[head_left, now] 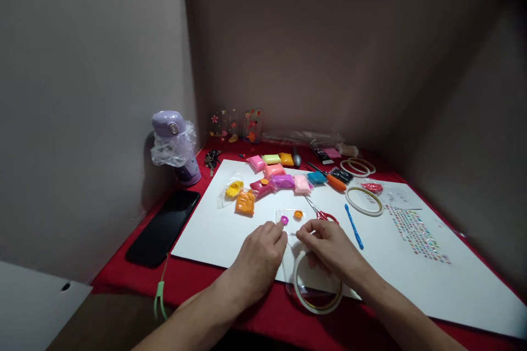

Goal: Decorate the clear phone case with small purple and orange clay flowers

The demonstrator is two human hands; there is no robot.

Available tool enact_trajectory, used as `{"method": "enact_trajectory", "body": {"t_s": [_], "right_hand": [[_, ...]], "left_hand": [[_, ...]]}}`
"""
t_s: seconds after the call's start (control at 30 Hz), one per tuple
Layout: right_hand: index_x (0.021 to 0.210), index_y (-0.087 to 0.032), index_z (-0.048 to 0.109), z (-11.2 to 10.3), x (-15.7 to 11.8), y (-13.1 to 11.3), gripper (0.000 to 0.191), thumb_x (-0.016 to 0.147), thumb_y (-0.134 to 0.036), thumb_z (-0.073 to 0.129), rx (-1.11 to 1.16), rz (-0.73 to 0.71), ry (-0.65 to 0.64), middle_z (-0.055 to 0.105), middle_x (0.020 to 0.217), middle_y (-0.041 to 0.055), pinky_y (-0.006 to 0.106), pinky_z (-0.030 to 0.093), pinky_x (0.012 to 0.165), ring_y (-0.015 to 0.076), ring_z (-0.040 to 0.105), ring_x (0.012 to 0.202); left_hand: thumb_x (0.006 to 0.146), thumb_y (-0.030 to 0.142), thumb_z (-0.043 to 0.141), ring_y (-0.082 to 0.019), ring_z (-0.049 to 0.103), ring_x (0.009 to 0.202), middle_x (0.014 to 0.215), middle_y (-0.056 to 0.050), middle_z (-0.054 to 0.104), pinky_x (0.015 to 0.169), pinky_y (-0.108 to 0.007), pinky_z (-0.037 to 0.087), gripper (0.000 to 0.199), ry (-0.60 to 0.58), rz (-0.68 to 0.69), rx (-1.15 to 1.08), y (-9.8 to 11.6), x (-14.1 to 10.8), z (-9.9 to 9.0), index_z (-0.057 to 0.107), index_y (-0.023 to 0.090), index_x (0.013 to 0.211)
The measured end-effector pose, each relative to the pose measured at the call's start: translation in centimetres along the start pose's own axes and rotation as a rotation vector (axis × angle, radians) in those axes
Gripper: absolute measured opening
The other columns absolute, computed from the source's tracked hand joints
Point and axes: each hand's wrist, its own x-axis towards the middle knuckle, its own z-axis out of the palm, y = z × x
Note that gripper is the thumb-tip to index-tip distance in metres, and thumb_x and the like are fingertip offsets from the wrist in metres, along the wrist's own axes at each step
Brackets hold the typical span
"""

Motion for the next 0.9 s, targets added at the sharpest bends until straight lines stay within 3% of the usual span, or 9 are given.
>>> {"method": "enact_trajectory", "body": {"t_s": [0.3,0.9], "right_hand": [[0.069,-0.019,0.053,-0.5,0.7,0.4,0.019,0.081,-0.033,0.05,-0.024,0.013,-0.048,0.057,0.04,-0.0019,0.017,0.023,0.028,0.0072,0.037,0.025],[0.067,-0.017,0.055,0.0,1.9,1.5,0.017,0.078,-0.029,0.051,-0.07,-0.02,-0.035,0.054,0.039,-0.002,0.018,0.027,0.031,0.0093,0.045,0.031]], "left_hand": [[0.091,0.011,0.043,-0.019,0.051,0.08,0.089,-0.006,0.057,0.068,-0.033,0.048,0.013,-0.006,-0.007,-0.045,0.2,0.2,-0.2,0.053,0.016,0.085],[0.09,0.008,0.044,-0.019,0.049,0.075,0.084,-0.005,0.055,0.065,-0.033,0.047,0.015,0.014,0.006,-0.023,0.3,0.3,0.0,0.053,0.015,0.08]]}}
